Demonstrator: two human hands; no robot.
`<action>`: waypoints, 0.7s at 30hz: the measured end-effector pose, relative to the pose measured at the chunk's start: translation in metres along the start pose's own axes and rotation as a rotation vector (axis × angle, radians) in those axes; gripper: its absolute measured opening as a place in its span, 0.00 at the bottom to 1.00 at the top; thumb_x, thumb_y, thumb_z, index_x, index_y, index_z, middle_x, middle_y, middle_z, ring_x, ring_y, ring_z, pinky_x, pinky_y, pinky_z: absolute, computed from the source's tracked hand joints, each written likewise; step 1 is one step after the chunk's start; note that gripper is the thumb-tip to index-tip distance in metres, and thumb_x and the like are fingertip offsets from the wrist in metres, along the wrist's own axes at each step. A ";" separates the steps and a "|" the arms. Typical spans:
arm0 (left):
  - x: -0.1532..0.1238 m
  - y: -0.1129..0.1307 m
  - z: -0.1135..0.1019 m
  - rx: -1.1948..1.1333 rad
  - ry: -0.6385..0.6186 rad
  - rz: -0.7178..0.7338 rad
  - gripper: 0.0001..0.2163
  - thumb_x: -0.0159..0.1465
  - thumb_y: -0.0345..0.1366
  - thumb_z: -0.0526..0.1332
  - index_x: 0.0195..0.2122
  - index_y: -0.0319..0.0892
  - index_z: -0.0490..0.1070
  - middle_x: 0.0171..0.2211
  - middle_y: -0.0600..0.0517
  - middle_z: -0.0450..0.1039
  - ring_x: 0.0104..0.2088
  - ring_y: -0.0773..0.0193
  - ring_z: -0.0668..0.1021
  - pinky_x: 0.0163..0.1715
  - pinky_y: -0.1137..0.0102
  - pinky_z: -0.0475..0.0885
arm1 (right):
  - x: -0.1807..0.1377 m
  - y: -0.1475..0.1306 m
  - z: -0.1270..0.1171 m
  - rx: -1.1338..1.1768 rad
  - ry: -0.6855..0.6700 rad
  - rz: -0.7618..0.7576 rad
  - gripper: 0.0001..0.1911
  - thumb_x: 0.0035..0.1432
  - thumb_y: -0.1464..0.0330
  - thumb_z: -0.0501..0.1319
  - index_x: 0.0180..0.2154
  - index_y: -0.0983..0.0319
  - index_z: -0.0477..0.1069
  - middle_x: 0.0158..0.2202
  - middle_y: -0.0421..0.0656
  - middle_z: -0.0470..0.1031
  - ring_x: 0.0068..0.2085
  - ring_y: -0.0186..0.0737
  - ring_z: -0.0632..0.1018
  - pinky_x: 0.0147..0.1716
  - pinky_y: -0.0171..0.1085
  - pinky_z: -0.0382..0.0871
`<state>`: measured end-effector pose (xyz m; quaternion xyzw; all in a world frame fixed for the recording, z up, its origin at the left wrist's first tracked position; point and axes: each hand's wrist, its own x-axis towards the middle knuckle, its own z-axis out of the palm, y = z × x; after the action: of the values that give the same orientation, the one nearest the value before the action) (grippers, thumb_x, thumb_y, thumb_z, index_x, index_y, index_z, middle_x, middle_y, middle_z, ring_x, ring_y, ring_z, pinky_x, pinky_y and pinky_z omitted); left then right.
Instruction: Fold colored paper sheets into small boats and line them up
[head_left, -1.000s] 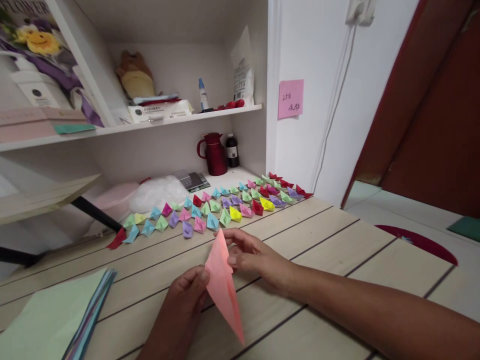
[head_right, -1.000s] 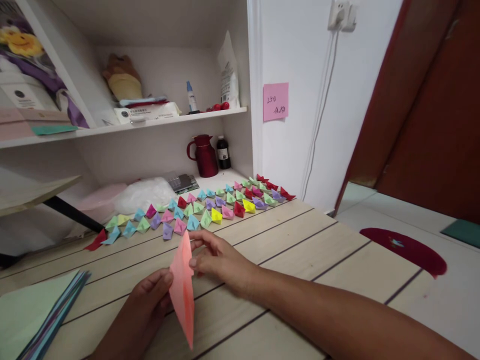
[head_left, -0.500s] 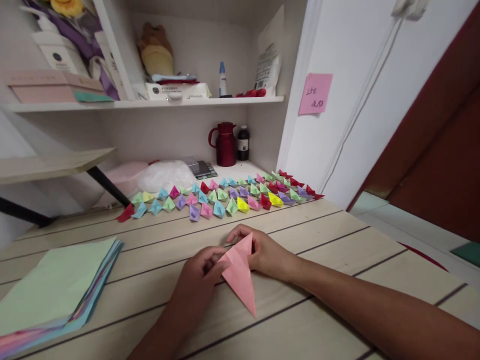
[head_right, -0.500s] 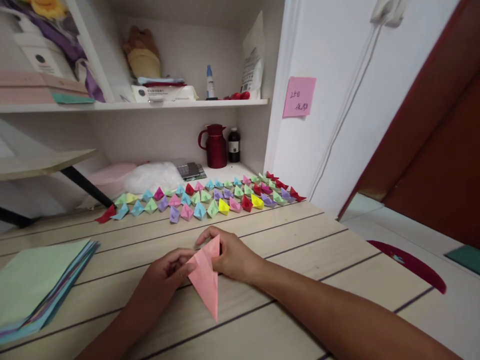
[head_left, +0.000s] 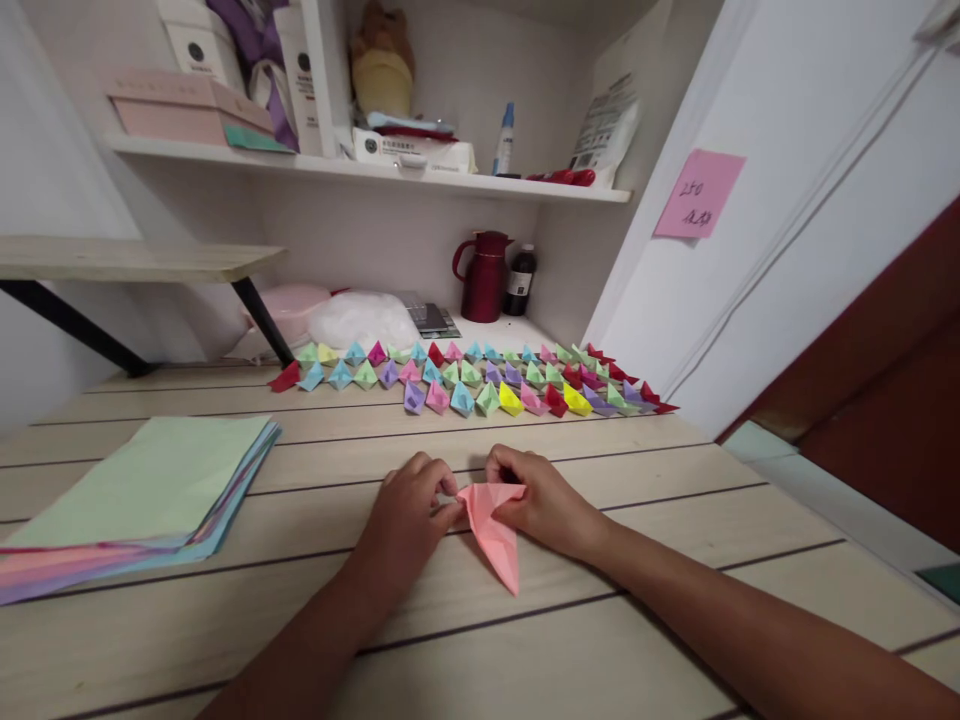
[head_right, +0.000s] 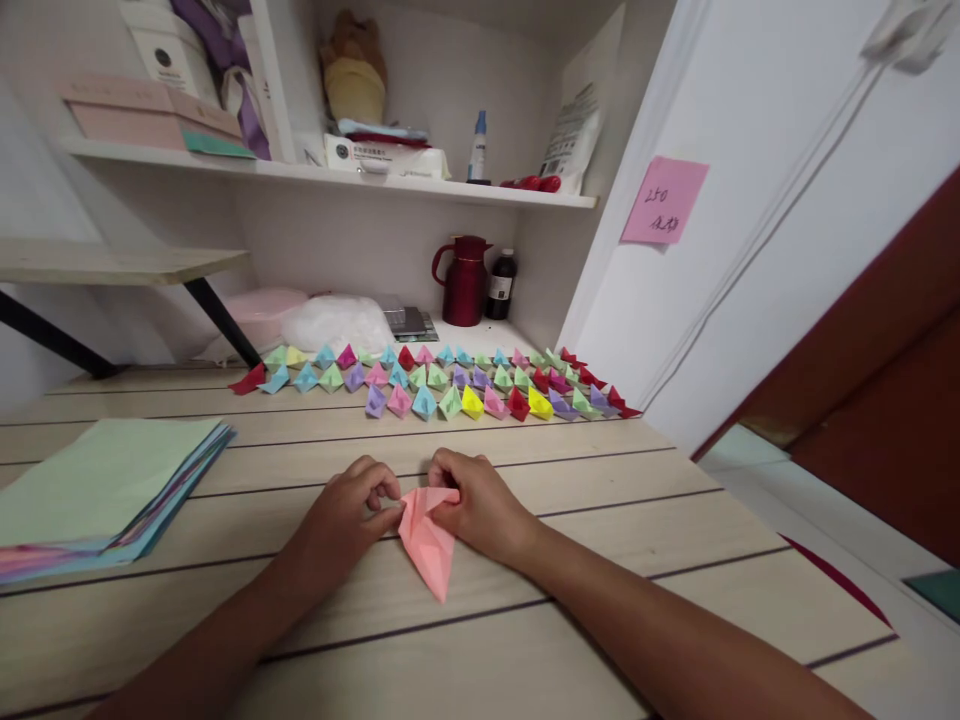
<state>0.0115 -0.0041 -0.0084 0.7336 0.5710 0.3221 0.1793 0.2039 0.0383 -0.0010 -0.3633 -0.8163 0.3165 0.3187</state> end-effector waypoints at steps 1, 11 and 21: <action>0.000 0.001 0.000 0.007 -0.001 0.000 0.03 0.56 0.29 0.59 0.29 0.44 0.67 0.34 0.54 0.69 0.36 0.62 0.73 0.39 0.66 0.64 | 0.000 0.000 0.000 0.002 -0.002 -0.002 0.11 0.41 0.80 0.57 0.25 0.60 0.60 0.22 0.33 0.63 0.24 0.32 0.64 0.24 0.30 0.53; -0.001 -0.001 0.004 0.014 -0.013 0.024 0.10 0.55 0.27 0.58 0.37 0.46 0.72 0.31 0.55 0.72 0.34 0.62 0.74 0.41 0.66 0.62 | 0.000 -0.004 0.006 -0.056 -0.029 0.025 0.10 0.48 0.79 0.58 0.32 0.60 0.67 0.27 0.34 0.71 0.29 0.34 0.70 0.37 0.35 0.60; 0.000 -0.002 0.005 0.055 -0.031 0.047 0.09 0.57 0.26 0.57 0.36 0.46 0.71 0.31 0.55 0.73 0.34 0.63 0.74 0.41 0.65 0.60 | 0.002 -0.004 0.008 -0.022 0.080 -0.126 0.12 0.55 0.70 0.65 0.26 0.60 0.62 0.32 0.40 0.67 0.35 0.39 0.70 0.36 0.37 0.61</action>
<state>0.0135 -0.0033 -0.0138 0.7562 0.5594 0.2990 0.1605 0.1957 0.0353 -0.0020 -0.3270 -0.8276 0.2719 0.3664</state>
